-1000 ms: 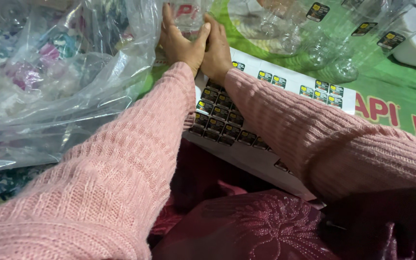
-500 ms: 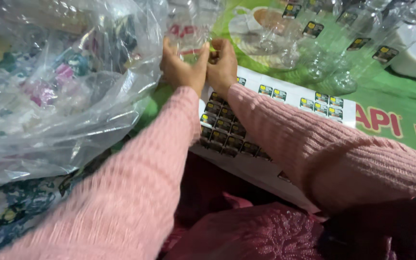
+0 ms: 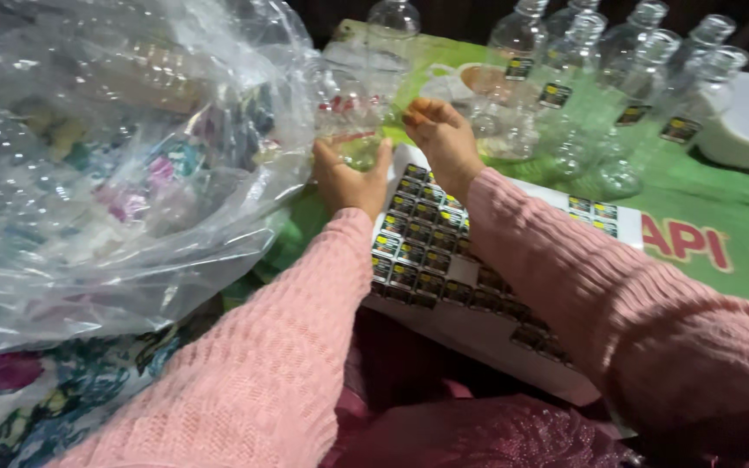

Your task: The person repeatedly picks up clear plastic bottles, peels individual labels from a sheet, and applies them to the bottles. Labeled bottles are placed on the table to the right.

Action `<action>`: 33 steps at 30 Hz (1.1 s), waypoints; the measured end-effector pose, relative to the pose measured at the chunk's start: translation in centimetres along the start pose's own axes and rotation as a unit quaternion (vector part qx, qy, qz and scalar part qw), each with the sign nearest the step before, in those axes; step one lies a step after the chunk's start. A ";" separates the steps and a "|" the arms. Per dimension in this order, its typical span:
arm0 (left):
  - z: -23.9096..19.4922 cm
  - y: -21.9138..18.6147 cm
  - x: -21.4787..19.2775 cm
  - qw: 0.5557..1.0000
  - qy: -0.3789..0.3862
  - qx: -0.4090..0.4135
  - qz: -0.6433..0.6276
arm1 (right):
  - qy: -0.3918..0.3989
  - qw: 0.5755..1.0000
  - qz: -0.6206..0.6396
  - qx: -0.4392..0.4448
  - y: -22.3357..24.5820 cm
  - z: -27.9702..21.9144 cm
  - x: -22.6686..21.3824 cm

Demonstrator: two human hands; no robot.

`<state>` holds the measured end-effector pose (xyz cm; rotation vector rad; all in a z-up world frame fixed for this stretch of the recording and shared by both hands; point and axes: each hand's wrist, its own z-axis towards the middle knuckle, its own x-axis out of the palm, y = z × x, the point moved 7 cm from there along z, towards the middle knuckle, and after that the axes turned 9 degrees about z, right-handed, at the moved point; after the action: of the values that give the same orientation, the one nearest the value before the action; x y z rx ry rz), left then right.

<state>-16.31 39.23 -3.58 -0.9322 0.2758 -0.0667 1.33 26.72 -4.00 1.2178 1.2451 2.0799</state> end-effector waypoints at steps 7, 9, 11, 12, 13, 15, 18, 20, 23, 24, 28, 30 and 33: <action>0.2 0.5 0.3 0.997 0.060 -0.041 -0.024 | 0.096 0.849 -0.514 -0.084 8.8 -11.3 0.8; 0.6 0.4 0.0 0.998 0.051 -0.011 -0.035 | 0.094 0.767 -0.616 -0.154 9.4 -14.3 0.6; 0.4 0.4 0.1 0.996 0.051 0.017 -0.064 | 0.088 0.709 -0.650 -0.260 9.6 -17.0 0.7; 0.3 0.7 0.4 0.996 0.057 0.004 -0.072 | 0.078 0.694 -0.673 -0.242 9.0 -17.7 -0.1; 0.1 1.0 0.7 0.995 0.063 -0.010 -0.079 | 0.067 0.679 -0.696 -0.224 8.5 -18.4 -0.7; 0.5 1.3 0.4 0.995 0.054 -0.003 -0.079 | 0.055 0.675 -0.716 -0.168 7.5 -18.7 -1.6; 0.5 -0.2 -0.1 0.994 0.046 0.043 -0.089 | 0.036 0.687 -0.718 -0.110 6.7 -19.1 -2.2; -0.2 -1.1 -1.1 0.990 0.064 0.041 -0.122 | 0.034 0.670 -0.725 -0.156 7.1 -19.0 -1.4; -2.5 -5.0 -1.3 0.981 0.100 0.119 -0.117 | 0.030 0.675 -0.723 -0.142 7.1 -19.1 -1.5; -3.3 -6.0 -0.7 0.975 0.147 0.098 -0.134 | 0.030 0.677 -0.723 -0.138 7.1 -19.0 -1.5; -6.4 -8.3 1.5 0.934 0.324 -0.017 -0.148 | 0.033 0.665 -0.731 -0.147 7.0 -18.8 -2.0; -7.2 -8.8 1.4 0.922 0.354 -0.010 -0.156 | 0.031 0.659 -0.734 -0.158 6.8 -18.6 -2.2; -8.2 -7.3 1.4 0.893 0.413 -0.071 -0.161 | 0.026 0.663 -0.730 -0.165 6.4 -18.5 -3.1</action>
<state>-16.69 28.21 -2.64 -1.0504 0.9215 -0.7735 -12.27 12.30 -3.84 -0.1992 1.0925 0.9317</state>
